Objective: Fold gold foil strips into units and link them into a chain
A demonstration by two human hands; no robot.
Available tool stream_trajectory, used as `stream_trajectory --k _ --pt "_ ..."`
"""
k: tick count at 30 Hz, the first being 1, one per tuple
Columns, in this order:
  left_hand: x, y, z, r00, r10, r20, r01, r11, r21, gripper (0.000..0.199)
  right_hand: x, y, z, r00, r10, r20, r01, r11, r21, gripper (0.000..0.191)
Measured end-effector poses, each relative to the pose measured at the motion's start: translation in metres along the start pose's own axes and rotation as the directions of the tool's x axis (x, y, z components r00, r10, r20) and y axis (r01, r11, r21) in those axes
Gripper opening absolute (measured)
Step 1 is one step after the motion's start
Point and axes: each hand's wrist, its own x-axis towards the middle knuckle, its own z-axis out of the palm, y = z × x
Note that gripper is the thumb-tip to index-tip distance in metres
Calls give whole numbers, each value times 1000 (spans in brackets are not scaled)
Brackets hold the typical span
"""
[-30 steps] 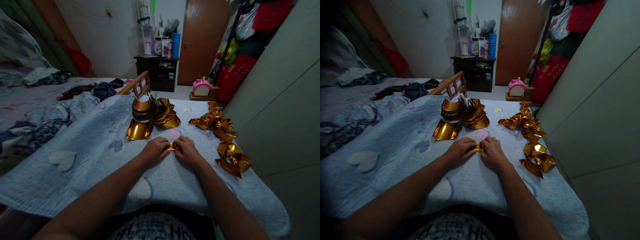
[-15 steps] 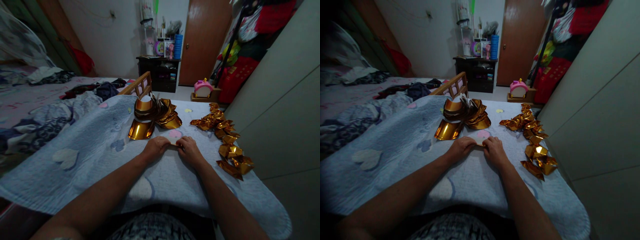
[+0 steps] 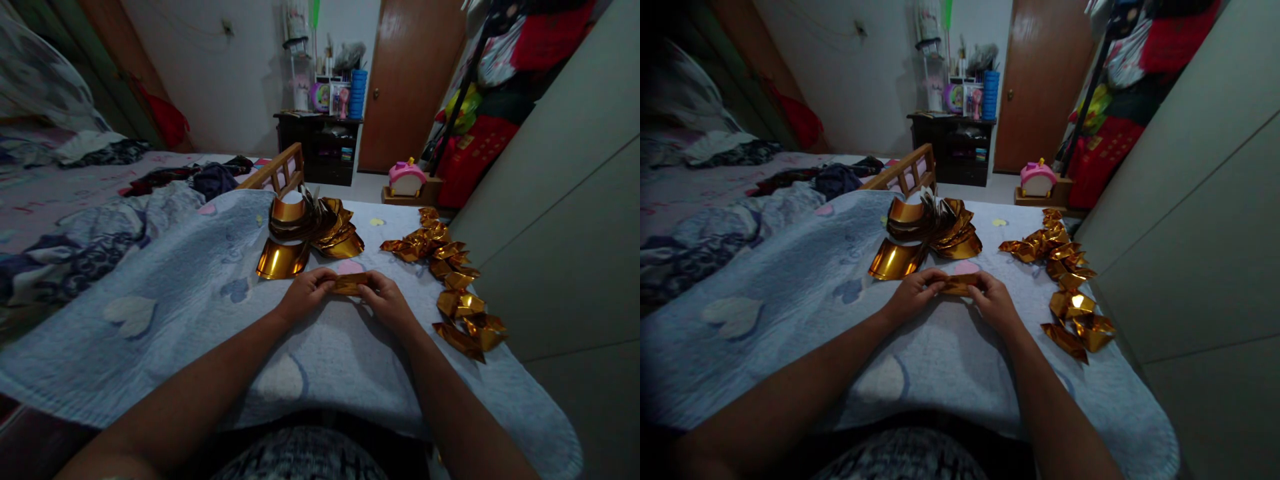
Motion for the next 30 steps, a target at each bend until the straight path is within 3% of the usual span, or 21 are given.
stream_trajectory --k 8,15,20,25,28,30 --pt "1 -1 -1 986 -156 62 167 909 -381 30 0 1 -1 996 86 23 -89 967 238 21" --pt "2 -2 -3 973 -221 68 229 887 -401 21 1 7 1 993 106 46 -116 936 332 19" --pt "3 -1 -2 979 -205 14 196 914 -354 18 0 5 -3 999 42 -12 -40 987 152 10" --pt "1 0 -1 972 -234 13 229 936 -269 17 2 2 -6 980 -161 -117 149 983 -103 9" --pt "1 0 1 978 -210 10 206 948 -242 16 1 5 -4 976 -158 -147 134 978 -162 15" --pt "1 -1 2 989 -141 -34 129 963 -237 14 0 7 -2 978 -142 -155 117 980 -161 18"
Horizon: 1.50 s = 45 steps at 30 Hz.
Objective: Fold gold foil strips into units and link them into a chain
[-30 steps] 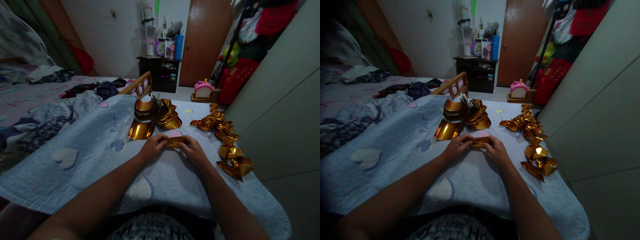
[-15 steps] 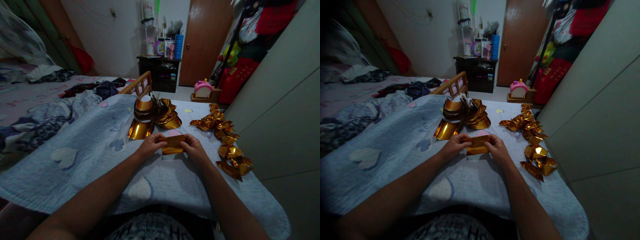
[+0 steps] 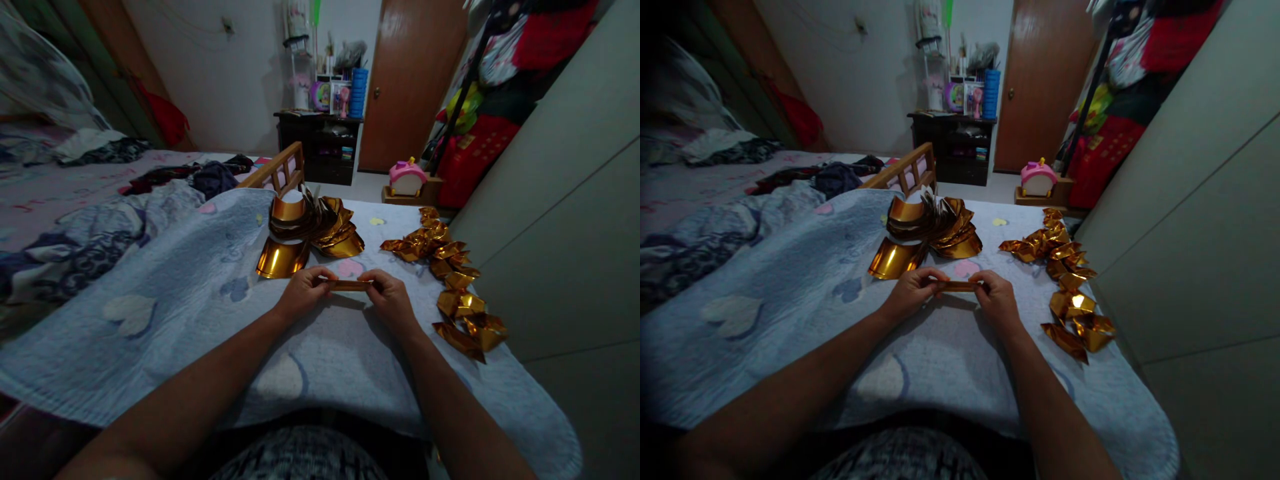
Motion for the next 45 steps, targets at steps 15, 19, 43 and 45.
stream_trajectory --k 15,19,43,45 --pt "7 -9 3 952 265 150 -304 870 389 18 -4 1 5 960 -175 220 224 948 -225 25" --pt "4 -9 2 941 270 202 -335 822 461 19 -6 3 10 944 -185 274 266 917 -297 22" --pt "-4 -1 8 898 377 227 -399 477 783 11 -8 -6 14 946 -258 195 294 936 -191 21" --pt "-4 2 9 898 364 248 -399 434 808 10 -7 -7 14 946 -263 188 294 943 -160 19"
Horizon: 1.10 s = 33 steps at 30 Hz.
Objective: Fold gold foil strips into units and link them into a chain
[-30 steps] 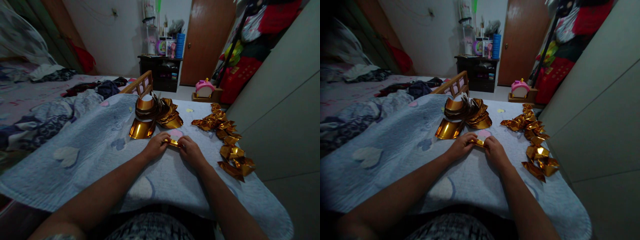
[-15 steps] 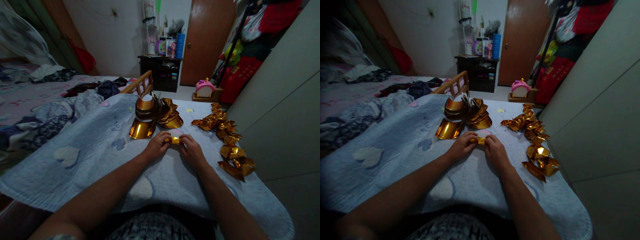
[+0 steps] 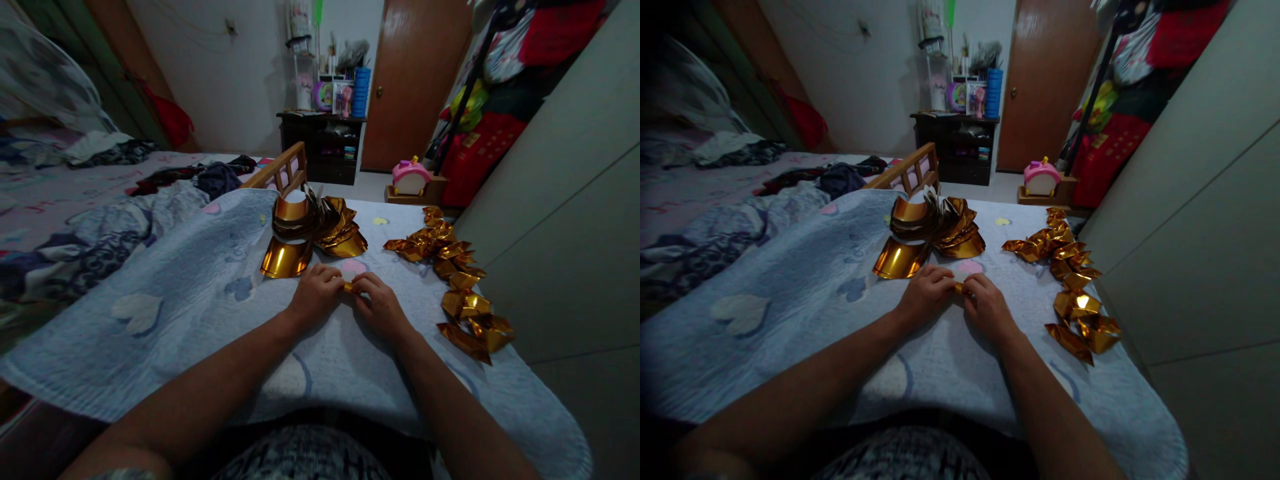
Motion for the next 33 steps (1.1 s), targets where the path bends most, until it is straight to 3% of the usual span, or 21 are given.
stream_trajectory --k 5,10,16,21,26,30,33 --pt "-1 2 -1 1000 -5 26 3 999 50 11 2 0 -1 996 84 -25 -83 996 44 25" --pt "-5 3 -2 1000 -25 -15 25 999 44 11 2 5 -1 982 185 -27 -180 975 134 38" --pt "-7 1 -3 994 -51 -92 47 998 -50 18 2 6 -3 996 77 -46 -70 988 138 41" --pt "-3 -3 -2 986 -65 -156 57 997 -56 20 3 0 -6 999 8 -48 -3 994 106 33" --pt "1 -3 -1 982 -104 -158 94 993 -70 15 3 0 -7 1000 22 -21 -21 998 67 27" --pt "0 -1 3 984 -113 -136 115 993 9 14 1 4 -4 999 38 28 -40 998 41 21" --pt "-1 0 4 989 -126 -78 129 991 44 12 -1 7 -1 993 87 77 -82 994 -69 20"
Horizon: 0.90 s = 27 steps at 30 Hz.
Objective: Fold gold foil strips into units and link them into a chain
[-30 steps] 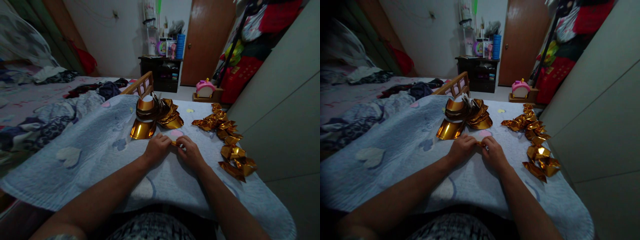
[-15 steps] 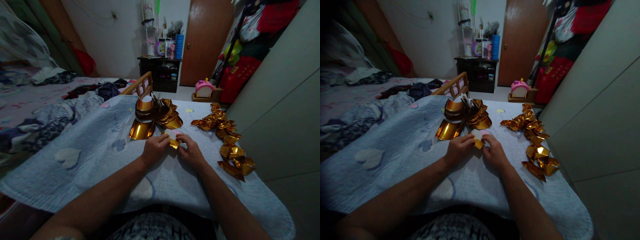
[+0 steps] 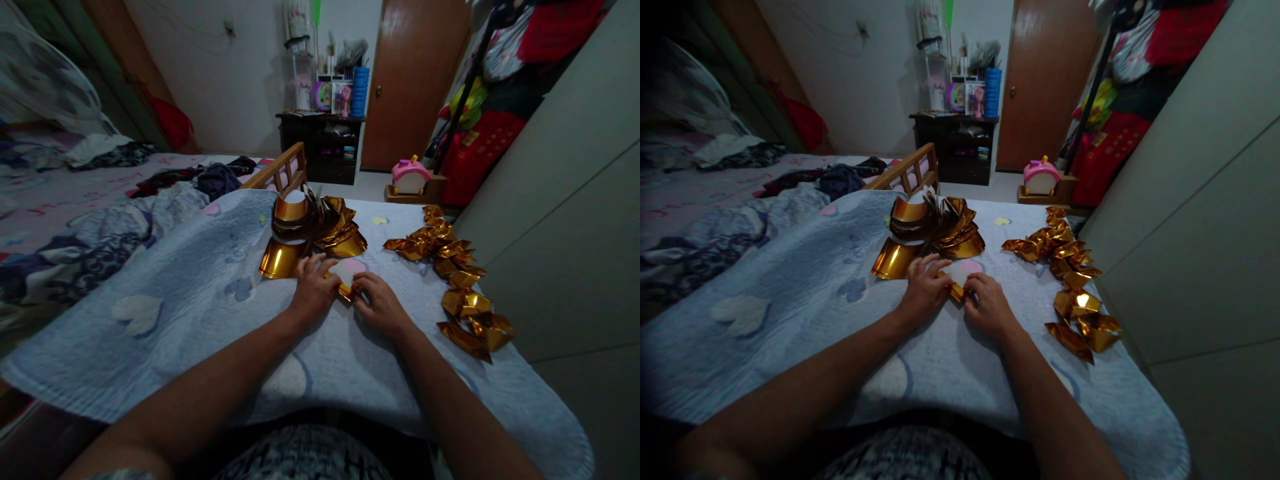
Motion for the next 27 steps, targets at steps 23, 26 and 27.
stream_trajectory --k 23,26,27 --pt "-2 6 -8 963 83 257 -63 994 -86 7 1 4 4 992 -43 117 56 992 -110 28" --pt "-2 5 -8 965 113 238 -89 990 -112 9 0 2 4 993 -25 117 42 989 -145 25" --pt "-3 5 -8 964 127 233 -101 988 -120 10 0 2 4 993 -19 120 37 988 -153 25"
